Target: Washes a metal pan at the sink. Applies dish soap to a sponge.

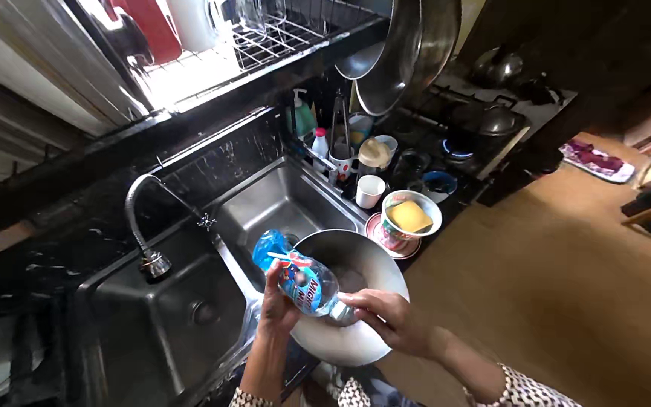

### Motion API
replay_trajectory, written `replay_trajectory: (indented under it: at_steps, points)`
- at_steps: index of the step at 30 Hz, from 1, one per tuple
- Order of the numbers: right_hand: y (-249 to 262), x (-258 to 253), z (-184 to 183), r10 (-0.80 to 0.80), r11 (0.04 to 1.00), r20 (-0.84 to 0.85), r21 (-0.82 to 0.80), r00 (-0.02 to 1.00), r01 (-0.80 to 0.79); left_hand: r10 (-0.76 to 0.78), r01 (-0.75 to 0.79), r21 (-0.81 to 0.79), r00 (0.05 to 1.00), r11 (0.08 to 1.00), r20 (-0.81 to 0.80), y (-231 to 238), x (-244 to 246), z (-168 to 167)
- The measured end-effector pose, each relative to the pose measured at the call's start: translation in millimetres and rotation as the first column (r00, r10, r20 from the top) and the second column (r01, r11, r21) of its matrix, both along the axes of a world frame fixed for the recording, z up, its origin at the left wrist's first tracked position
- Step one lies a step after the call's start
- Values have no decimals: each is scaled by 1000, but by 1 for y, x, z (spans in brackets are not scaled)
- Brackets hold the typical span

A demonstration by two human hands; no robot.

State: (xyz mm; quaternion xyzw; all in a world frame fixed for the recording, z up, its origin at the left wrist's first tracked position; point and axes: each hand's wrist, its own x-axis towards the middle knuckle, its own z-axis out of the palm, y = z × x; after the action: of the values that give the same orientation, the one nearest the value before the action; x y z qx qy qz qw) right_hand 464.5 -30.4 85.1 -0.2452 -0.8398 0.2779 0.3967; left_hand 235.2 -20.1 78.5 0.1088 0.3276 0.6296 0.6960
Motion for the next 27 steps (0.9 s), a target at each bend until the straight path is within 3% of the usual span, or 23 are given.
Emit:
replay_trajectory:
  at_steps: [2, 5, 7, 10, 12, 17, 27]
  points:
    - [4, 6, -3, -25, 986, 56, -161, 998, 33, 58, -47, 58, 976, 997, -212, 0, -3, 4]
    - [11, 19, -2, -118, 888, 281, -399, 952, 228, 182, -118, 153, 832, 981, -524, -1, -7, 1]
    - [13, 28, -3, -122, 854, 448, -407, 886, 324, 235, -127, 217, 765, 968, -600, -2, -6, -1]
    - [10, 34, -7, -35, 844, 549, -431, 835, 319, 287, -97, 301, 661, 949, -693, -3, -2, 0]
    - [9, 36, -10, 26, 830, 584, -465, 811, 308, 303, -75, 329, 613, 942, -730, -1, 0, -3]
    - [10, 38, -14, 67, 815, 684, -458, 726, 356, 322, -67, 360, 616, 931, -719, 5, 3, -6]
    - [14, 44, -18, 87, 800, 661, -492, 745, 343, 319, -87, 340, 614, 936, -722, 17, -3, -8]
